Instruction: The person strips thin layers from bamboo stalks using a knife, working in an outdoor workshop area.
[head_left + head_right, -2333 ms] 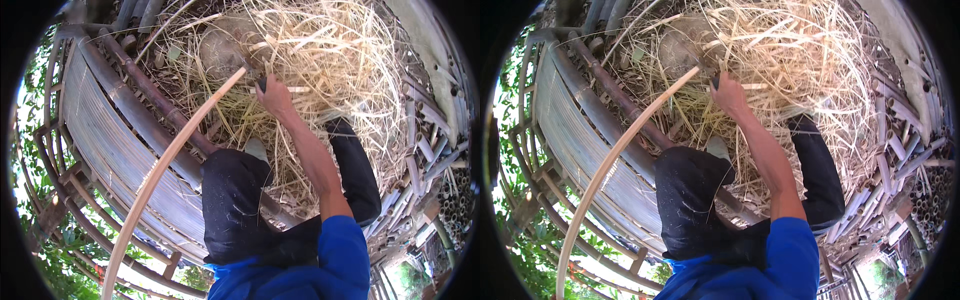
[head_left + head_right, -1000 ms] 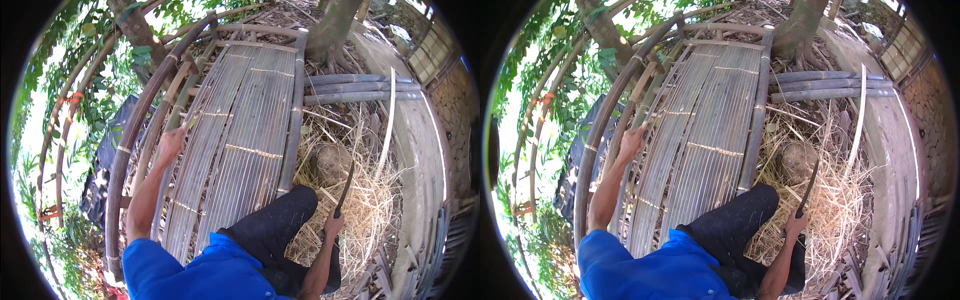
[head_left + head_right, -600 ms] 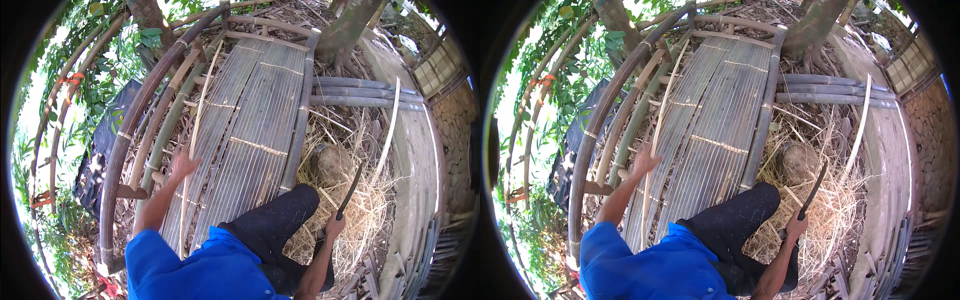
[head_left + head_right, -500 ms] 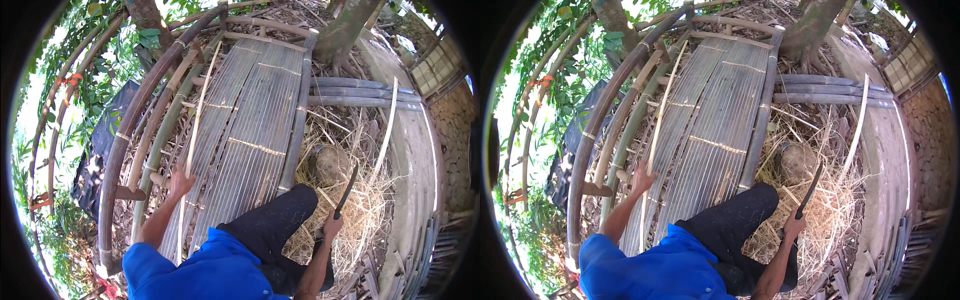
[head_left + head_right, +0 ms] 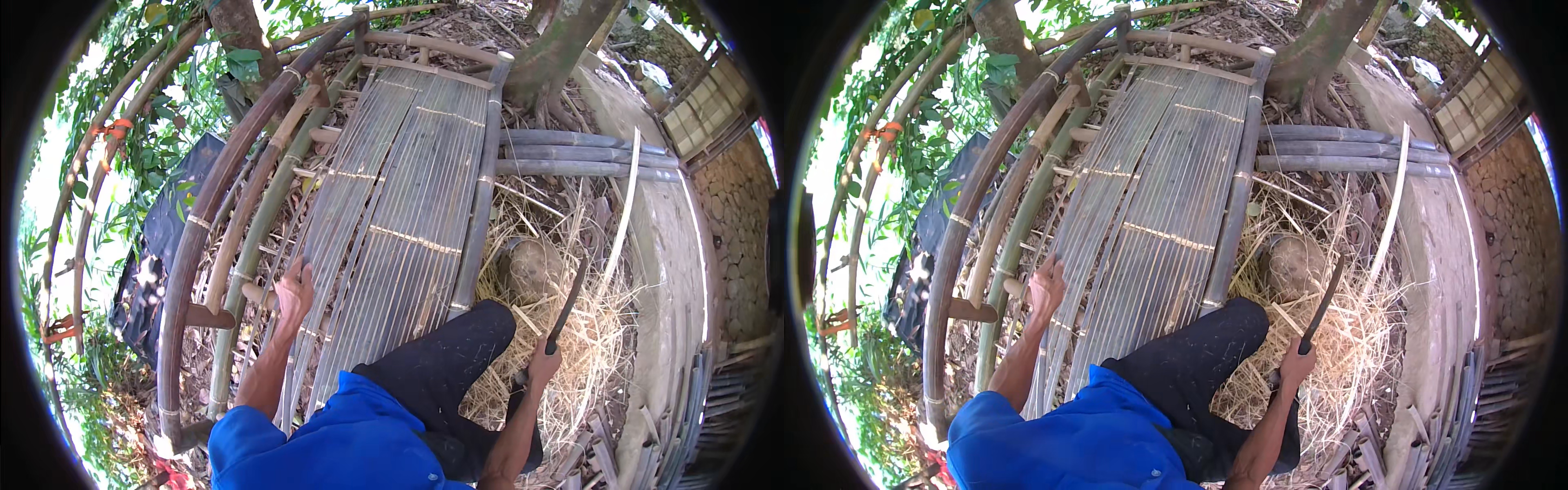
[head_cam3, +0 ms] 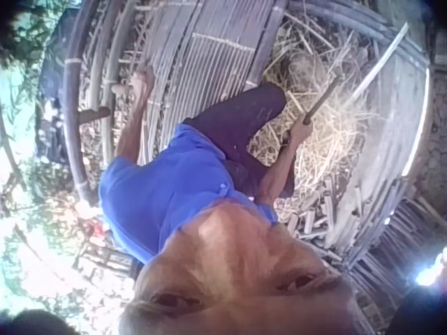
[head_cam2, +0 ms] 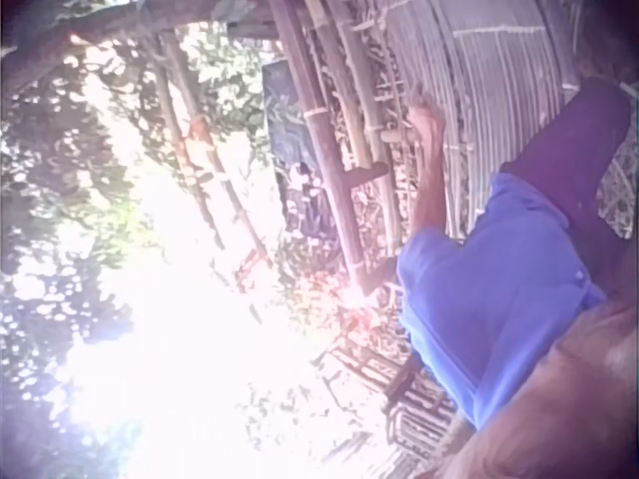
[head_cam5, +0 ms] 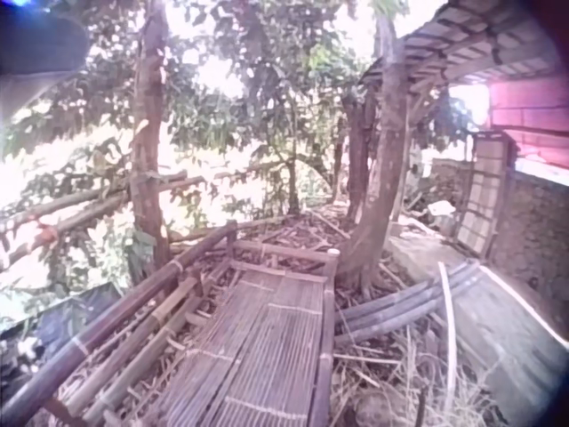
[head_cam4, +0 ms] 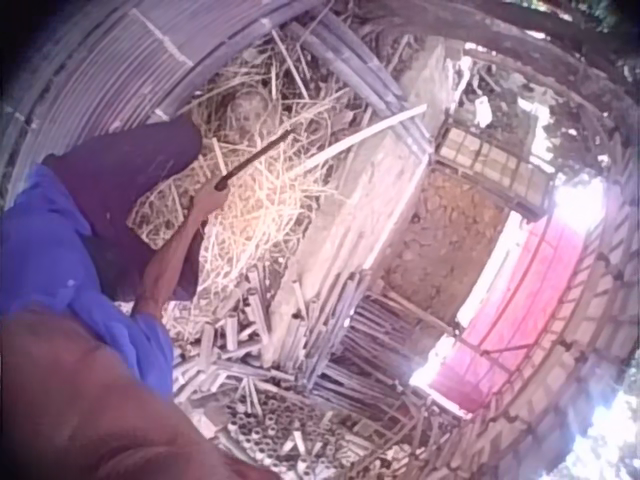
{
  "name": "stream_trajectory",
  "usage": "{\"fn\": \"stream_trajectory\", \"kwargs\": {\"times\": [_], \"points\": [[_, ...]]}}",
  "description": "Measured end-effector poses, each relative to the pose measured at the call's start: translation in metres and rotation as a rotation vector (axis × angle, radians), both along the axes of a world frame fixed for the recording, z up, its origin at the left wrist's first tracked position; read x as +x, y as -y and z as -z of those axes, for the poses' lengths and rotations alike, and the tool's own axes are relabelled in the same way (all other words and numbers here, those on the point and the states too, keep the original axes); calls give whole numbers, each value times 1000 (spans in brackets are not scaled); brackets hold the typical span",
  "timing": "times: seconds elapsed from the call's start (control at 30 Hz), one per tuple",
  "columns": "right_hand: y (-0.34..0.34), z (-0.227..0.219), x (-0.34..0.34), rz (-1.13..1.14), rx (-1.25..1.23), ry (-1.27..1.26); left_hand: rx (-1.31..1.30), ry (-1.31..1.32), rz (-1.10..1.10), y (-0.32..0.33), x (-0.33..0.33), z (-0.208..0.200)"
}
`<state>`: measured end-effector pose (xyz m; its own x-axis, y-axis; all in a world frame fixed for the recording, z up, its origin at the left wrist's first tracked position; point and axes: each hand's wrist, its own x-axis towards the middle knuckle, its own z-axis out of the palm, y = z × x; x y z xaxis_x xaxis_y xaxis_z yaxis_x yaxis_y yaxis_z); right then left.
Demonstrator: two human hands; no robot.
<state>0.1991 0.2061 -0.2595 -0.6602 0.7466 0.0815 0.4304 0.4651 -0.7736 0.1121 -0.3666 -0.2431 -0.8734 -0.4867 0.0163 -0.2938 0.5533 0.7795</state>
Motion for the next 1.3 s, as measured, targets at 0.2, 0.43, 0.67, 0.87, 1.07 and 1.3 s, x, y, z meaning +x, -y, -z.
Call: {"fn": "stream_trajectory", "kwargs": {"times": [0.2, 0.43, 0.67, 0.87, 1.07, 1.3], "points": [[13, -15, 4, 19, -158, 37, -133, -130, 34, -9, -16, 5], [1, -2, 7, 17, -178, 35, -36, 59, 30, -17, -25, -16], [11, -14, 1, 8, -231, 50, -90, -123, 45, -8, -33, 14], [12, -20, 1, 17, -205, 62, 32, 6, 41, -9, -46, -10], [32, -21, -7, -4, -266, 56, -146, -196, 179, 68, -84, -42], [-11, 6, 3, 46, -54, 137, -268, 24, 92, 76, -118, -9]]}}
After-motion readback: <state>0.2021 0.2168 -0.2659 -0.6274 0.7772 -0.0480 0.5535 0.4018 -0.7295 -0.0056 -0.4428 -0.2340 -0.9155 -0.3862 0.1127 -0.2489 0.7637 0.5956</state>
